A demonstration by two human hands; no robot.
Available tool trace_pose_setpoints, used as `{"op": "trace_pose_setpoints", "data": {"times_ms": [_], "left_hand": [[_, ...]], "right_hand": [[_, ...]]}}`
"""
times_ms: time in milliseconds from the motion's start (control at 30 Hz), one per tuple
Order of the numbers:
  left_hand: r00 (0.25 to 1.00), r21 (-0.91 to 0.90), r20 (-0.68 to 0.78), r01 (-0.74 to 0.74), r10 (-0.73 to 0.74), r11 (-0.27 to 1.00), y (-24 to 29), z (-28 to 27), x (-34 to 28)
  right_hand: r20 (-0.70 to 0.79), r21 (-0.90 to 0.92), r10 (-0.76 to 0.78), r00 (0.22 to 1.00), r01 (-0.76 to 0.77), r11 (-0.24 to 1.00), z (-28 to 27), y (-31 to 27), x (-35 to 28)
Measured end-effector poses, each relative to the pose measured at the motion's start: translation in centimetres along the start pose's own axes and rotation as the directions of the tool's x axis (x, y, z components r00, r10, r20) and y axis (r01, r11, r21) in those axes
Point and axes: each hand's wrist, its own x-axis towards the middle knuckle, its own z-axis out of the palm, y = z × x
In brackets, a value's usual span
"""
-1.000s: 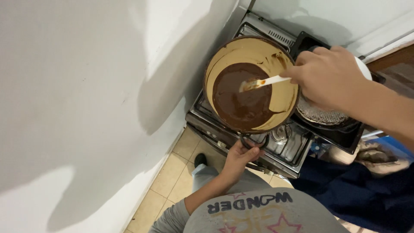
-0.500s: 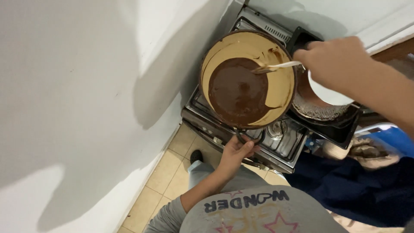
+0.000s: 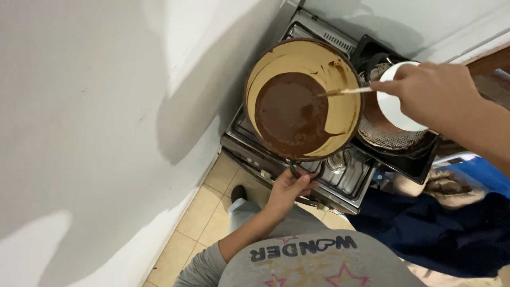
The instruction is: Stirring melted chocolate in a pot on a stove.
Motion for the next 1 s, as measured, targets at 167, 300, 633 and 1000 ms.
{"op": "trace_pose_setpoints", "data": {"times_ms": [167,300,633,1000], "left_hand": [[1.000,0.012,0.012,0.021,-0.021,1.000,0.2,-0.2,0.1],[0.999,0.066,0.003,0.040,-0.040,0.997,0.7,0.1,-0.2],[1.000,-0.084,0.012,0.025,-0.024,0.996,-0.7,-0.4,0.2],[0.999,-0.288,-0.040,-0.036,0.025,0.957,-1.4,0.4,0.0]], "right_hand": [[-0.134,-0.056,0.025,0.991,-0.033,0.998,0.1,1.2,2.8],[-0.339,-0.132,0.004,0.941,-0.051,0.990,-0.2,2.3,5.9],[-0.038,0.674,-0.005,0.999,0.030,0.738,-0.2,2.9,13.4],[0.068,-0.027,0.050,0.996,-0.049,0.998,0.9,2.2,8.9]]}}
